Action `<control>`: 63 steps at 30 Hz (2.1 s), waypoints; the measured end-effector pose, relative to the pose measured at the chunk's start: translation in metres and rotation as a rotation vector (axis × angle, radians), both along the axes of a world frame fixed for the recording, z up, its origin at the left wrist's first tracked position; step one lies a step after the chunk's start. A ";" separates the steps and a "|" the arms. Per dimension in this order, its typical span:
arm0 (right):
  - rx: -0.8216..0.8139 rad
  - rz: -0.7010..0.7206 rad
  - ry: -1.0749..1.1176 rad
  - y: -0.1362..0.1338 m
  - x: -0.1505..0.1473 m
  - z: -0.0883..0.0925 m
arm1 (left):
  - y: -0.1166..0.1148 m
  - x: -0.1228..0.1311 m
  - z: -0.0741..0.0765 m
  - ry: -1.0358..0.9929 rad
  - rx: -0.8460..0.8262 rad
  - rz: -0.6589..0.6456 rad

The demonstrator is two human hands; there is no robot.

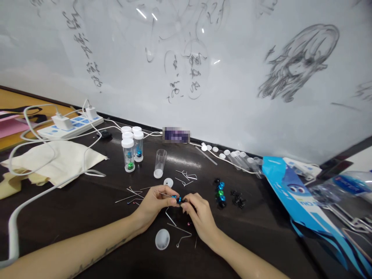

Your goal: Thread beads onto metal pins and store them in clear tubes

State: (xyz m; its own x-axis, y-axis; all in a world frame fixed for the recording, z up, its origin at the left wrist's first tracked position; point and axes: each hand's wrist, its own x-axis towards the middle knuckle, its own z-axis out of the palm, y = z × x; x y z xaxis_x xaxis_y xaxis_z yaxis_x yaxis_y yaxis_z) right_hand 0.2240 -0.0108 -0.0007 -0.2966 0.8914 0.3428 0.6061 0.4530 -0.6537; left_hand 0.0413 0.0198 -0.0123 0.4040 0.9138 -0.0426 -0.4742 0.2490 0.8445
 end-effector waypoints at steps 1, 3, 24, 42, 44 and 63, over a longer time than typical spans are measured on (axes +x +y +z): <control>0.008 -0.001 0.003 0.000 0.000 0.000 | 0.000 0.000 0.000 0.000 0.003 0.005; 0.041 -0.005 0.017 0.000 -0.001 0.001 | 0.001 0.000 -0.001 -0.003 0.009 0.009; 0.012 -0.033 0.034 0.002 0.000 -0.002 | 0.000 0.000 0.000 -0.024 -0.008 0.041; -0.025 -0.036 0.064 0.000 -0.001 0.001 | -0.001 0.001 0.003 -0.007 -0.003 0.035; -0.012 -0.042 0.092 -0.001 -0.001 0.001 | 0.000 0.001 0.002 -0.004 0.004 0.042; -0.022 0.005 0.000 -0.001 -0.001 0.003 | 0.000 0.001 0.001 0.010 0.007 0.027</control>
